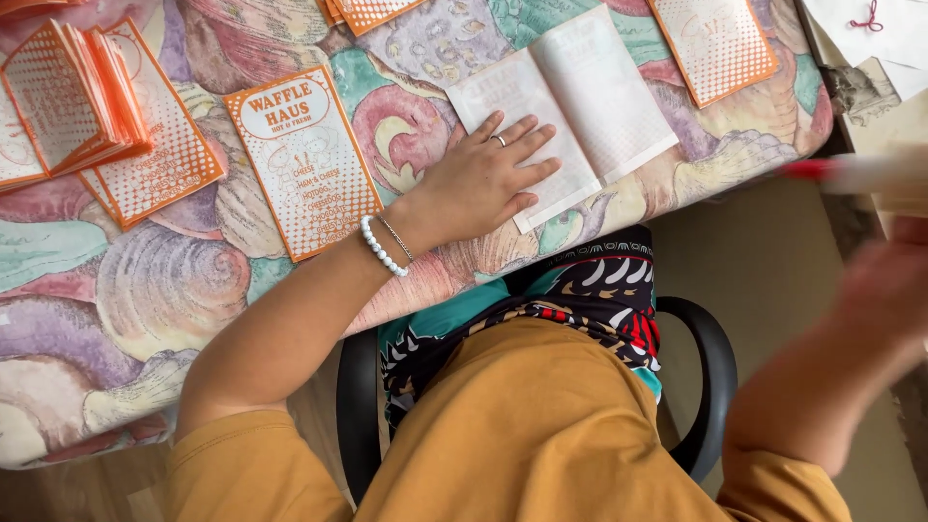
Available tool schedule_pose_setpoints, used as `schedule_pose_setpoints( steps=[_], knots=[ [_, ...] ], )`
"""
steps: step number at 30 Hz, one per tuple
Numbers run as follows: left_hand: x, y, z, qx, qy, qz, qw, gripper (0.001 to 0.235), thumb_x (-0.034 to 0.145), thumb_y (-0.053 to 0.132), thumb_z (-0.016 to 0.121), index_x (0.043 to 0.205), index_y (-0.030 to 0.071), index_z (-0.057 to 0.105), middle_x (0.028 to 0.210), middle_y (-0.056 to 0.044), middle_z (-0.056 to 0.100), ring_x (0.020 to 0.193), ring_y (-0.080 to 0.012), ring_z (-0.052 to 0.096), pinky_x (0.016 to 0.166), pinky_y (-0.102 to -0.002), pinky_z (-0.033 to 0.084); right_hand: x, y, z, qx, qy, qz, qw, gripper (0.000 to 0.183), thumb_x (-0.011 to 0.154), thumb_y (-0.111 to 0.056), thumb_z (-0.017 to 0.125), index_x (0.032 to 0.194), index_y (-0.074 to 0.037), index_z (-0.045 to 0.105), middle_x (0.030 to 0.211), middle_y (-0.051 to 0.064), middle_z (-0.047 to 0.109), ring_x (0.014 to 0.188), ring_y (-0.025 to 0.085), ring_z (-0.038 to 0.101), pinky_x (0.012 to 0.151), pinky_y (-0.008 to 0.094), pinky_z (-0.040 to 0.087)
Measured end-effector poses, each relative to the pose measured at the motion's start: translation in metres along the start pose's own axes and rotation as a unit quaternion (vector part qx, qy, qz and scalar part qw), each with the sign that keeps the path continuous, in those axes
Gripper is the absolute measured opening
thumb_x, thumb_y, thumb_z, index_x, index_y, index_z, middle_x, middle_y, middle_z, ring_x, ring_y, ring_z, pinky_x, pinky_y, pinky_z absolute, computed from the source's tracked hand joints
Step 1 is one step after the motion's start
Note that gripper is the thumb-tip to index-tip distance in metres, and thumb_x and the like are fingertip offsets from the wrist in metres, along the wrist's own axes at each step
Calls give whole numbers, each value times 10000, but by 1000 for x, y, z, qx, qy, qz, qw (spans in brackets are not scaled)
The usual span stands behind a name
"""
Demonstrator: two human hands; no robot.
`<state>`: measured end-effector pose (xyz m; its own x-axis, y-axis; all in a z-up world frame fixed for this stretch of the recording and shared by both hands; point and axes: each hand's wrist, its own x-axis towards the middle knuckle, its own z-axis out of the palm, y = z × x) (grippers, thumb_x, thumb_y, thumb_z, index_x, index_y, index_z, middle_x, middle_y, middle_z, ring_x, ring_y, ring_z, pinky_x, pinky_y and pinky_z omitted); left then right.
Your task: Applying glue to the edges of paper bags and folding them to complete the assembly.
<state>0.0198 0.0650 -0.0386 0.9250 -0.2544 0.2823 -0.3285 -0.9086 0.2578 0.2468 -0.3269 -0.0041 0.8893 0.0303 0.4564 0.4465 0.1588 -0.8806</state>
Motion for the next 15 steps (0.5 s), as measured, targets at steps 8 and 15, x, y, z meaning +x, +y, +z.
schedule_pose_setpoints(
  steps=[8,15],
  knots=[
    [1,3,-8,1,-66,-46,997,548,1078,432,458,1568,187,437,1671,-165,210,1543,-384,148,1255,-547,144,-115,-13,142,-57,-108,-29,992,482,884,-199,903,1081,-37,494,938,48,451,840,152,480,688,303,440],
    [1,-6,-4,-7,-97,-27,995,726,1022,491,573,1618,149,336,1680,-205,89,1551,-419,72,1270,-568,92,-136,-28,172,-201,-200,-69,956,461,900,-273,879,1094,-2,561,912,83,608,791,179,564,722,322,495]
  ],
)
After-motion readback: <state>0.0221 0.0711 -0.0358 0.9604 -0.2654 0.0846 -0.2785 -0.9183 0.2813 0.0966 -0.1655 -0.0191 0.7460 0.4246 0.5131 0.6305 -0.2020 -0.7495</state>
